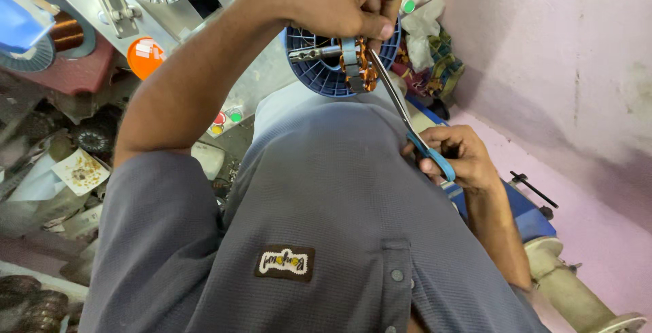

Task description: The person operates a winding machine to coil copper wire onto a stator core, then removes the wound stator and places it into a blue plastic housing. They adjust the copper windings by hand and use scissors to trim excess wire.

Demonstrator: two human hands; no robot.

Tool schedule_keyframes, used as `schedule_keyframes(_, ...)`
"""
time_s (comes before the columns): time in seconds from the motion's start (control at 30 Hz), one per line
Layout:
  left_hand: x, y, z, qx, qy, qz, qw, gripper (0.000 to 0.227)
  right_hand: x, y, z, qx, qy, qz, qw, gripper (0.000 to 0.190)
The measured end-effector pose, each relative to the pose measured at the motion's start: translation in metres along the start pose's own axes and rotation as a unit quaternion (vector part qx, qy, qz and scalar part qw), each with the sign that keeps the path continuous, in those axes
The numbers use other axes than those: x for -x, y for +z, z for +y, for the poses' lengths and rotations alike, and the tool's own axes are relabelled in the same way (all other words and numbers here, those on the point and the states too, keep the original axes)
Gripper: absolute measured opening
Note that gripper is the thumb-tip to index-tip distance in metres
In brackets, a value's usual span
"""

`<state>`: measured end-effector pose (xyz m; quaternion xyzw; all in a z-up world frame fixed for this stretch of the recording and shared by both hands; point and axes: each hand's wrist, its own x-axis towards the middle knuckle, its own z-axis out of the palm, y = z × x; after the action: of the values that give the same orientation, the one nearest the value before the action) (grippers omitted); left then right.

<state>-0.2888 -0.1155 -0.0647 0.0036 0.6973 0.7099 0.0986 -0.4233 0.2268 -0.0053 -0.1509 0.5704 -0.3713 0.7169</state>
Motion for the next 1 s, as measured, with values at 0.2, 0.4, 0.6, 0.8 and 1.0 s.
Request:
schedule_keyframes(0.2, 0.002, -0.003, -0.002, 0.003, -0.016, 0.004, 1.0, 0.011, 0.003, 0.002, 0.004, 0.001, 0.005, 0.016, 1.0, 0.042)
schedule_keyframes(0.4, 0.001, -0.001, -0.003, 0.007, 0.021, 0.014, 1.0, 0.015, 0.003, 0.005, 0.004, -0.024, -0.001, 0.026, 0.999, 0.043)
schedule_keyframes(0.6, 0.0, 0.0, -0.005, 0.015, 0.042, 0.017, 0.999, 0.013, 0.003, 0.007, 0.005, -0.048, -0.005, 0.027, 0.998, 0.043)
schedule_keyframes(0.8, 0.0, 0.002, -0.01, -0.014, 0.012, 0.03, 0.999, 0.013, 0.001, 0.007, 0.008, -0.064, -0.021, 0.014, 0.998, 0.041)
schedule_keyframes(1.0, -0.008, 0.003, -0.021, 0.093, 0.018, 0.05, 0.994, 0.013, -0.003, 0.008, 0.002, -0.096, -0.053, 0.005, 0.994, 0.048)
